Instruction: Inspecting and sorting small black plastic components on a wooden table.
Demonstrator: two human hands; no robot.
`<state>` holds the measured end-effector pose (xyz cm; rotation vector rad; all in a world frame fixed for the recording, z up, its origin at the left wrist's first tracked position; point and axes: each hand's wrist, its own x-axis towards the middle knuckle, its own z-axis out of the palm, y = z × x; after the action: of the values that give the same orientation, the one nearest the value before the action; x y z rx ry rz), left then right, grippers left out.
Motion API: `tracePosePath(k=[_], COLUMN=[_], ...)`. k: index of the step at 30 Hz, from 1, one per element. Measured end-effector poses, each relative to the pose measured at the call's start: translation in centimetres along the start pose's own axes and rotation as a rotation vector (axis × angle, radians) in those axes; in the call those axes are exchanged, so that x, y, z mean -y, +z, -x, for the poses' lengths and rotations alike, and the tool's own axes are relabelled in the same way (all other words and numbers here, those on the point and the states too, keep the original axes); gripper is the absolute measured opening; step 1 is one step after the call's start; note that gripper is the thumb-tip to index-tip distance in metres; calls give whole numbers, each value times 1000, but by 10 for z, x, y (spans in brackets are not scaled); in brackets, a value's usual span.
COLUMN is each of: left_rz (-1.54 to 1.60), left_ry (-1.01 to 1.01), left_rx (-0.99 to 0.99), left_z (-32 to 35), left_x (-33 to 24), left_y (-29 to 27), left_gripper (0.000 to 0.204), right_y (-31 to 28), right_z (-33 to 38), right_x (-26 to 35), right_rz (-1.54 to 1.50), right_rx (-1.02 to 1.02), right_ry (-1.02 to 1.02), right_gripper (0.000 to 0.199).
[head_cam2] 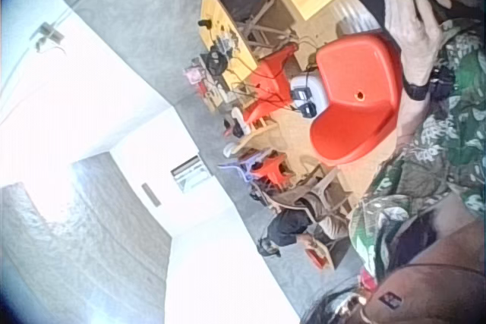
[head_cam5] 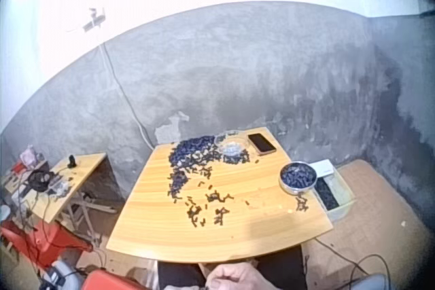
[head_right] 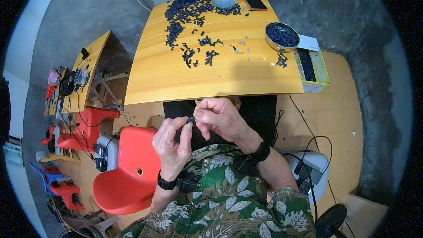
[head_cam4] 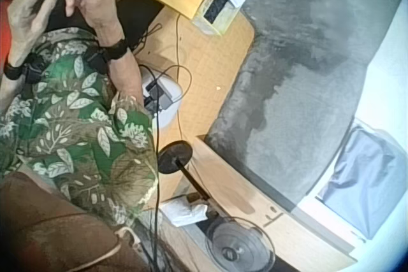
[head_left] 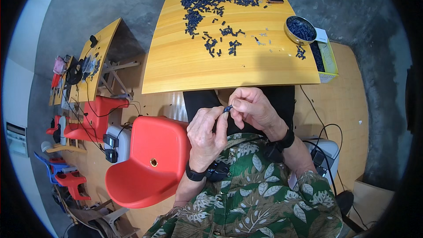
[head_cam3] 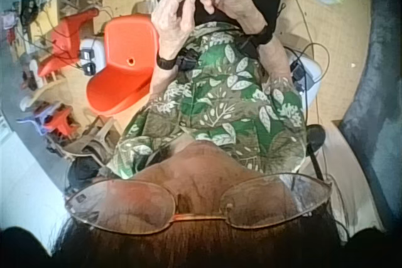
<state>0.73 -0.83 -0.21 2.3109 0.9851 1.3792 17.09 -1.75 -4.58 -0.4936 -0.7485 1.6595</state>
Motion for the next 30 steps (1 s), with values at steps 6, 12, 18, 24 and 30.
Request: tracePosePath(k=[6, 12, 18, 24, 30], left_rz=[20, 27, 48, 30, 100], left_ry=[48, 55, 104, 135, 170], left_rx=[7, 48, 180, 190, 250], left_z=[0, -1, -7, -8, -9], left_x=[2, 4, 4, 3, 6], left_y=[0, -2, -5, -7, -9], left_gripper=[15, 25, 19, 19, 19], right_y=[-4, -9, -12, -14, -18], right_z=[-2, -3, -6, -2, -6], right_x=[-5, -9, -15, -18, -26], right_rz=[-134, -149, -191, -151, -170], right_rx=[46, 163, 213, 209, 331], right_ry=[109, 226, 265, 260, 242], right_gripper=[29, 38, 31, 39, 49])
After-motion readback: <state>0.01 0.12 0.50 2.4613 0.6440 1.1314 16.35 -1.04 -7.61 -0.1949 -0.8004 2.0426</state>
